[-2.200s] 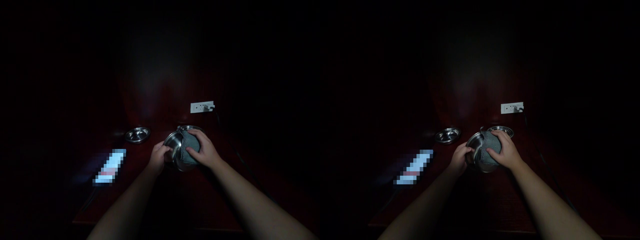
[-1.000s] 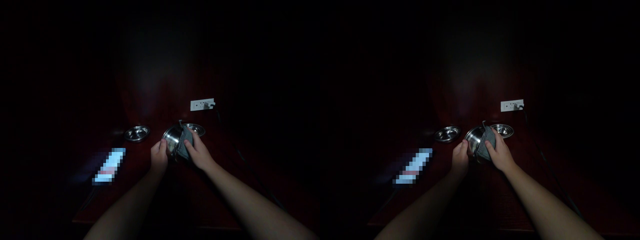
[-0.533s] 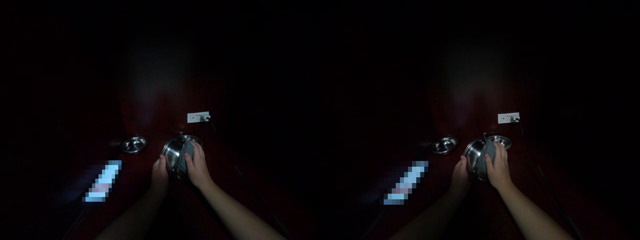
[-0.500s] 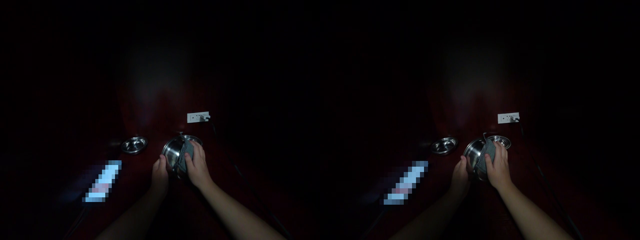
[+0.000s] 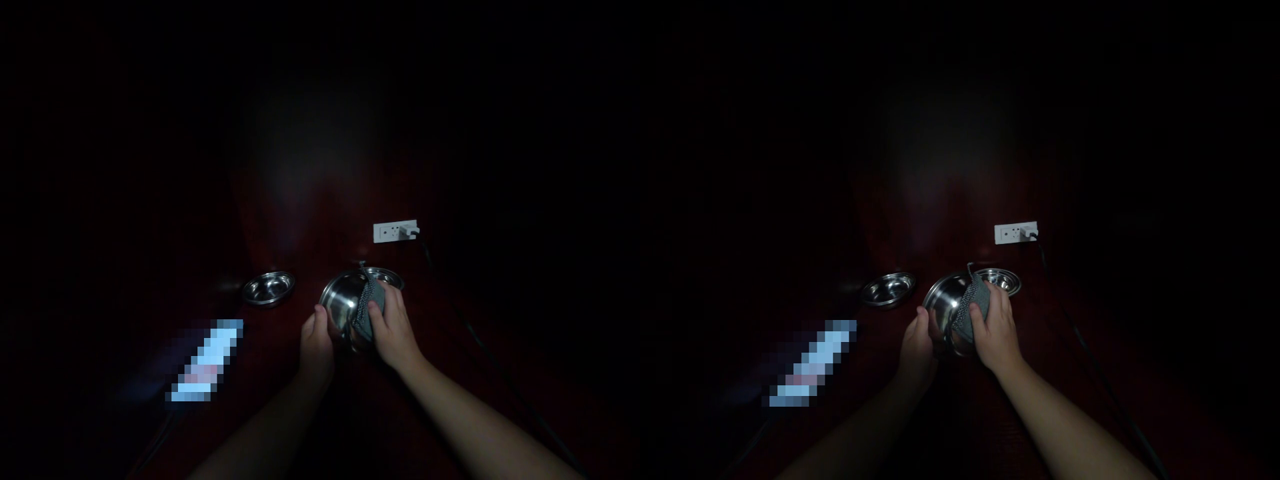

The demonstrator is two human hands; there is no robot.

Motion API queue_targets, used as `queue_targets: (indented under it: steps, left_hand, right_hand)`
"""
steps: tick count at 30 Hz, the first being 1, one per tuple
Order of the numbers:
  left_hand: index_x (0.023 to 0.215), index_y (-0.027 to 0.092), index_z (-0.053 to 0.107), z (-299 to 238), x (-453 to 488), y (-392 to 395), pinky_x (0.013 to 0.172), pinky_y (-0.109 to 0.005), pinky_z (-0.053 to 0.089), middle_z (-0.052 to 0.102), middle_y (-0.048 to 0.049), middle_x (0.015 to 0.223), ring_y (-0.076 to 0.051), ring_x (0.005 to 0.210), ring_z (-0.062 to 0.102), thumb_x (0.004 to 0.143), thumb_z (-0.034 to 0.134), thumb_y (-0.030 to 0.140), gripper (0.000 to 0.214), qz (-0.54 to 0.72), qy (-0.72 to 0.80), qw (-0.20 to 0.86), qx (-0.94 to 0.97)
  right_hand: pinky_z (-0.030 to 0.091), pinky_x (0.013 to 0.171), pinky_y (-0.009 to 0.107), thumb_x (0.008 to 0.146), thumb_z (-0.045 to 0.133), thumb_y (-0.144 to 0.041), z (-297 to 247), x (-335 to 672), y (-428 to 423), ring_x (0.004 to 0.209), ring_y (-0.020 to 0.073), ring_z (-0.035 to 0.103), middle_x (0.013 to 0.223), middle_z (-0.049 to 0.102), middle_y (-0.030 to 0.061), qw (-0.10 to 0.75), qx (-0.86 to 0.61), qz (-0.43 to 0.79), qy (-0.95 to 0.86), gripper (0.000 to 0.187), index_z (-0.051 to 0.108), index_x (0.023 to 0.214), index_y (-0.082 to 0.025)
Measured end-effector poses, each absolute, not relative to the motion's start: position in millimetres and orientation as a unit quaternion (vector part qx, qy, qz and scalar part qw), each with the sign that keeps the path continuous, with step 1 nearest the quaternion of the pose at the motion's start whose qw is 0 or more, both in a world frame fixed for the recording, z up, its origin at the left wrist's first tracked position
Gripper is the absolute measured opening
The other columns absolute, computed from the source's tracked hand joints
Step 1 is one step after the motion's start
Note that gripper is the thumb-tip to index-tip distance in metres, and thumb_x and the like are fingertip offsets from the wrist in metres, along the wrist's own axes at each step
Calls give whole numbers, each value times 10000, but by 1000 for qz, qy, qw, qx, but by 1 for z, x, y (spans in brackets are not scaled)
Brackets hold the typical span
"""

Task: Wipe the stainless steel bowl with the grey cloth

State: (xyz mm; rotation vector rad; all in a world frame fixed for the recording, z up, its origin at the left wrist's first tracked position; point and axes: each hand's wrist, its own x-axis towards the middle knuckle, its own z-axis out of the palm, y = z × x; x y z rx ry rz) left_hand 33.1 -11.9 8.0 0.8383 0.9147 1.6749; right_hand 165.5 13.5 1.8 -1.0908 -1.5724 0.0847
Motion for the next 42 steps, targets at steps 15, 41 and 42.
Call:
queue_targets:
  steps: [15,41,42]
  left_hand:
    - [887,152,622,13,21,-10,593,-250,455,632,-22,702,-128,600,572,753,566,458,339,659,331,505,450]
    - [705,87,655,13,25,-3,559,-242,435,663,-72,680,-138,582,594,642,601,585,504,680,408,504,341]
    - [711,89,656,13,25,-3,563,-248,437,665,-72,684,-144,588,597,644,595,592,510,679,408,504,344]
  right_hand:
    - [352,980,472,862,387,-403,3,167,15,1129,254,434,1184,468,130,588,-462,73,-660,439,378,1234,-169]
    - [339,980,489,777,510,-429,24,177,5,1137,288,441,1201,507,121,515,-402,-29,-757,498,453,1205,-180]
    - [338,983,486,789,496,-420,23,177,5,1139,284,441,1204,506,121,518,-406,-29,-752,478,461,1200,-178]
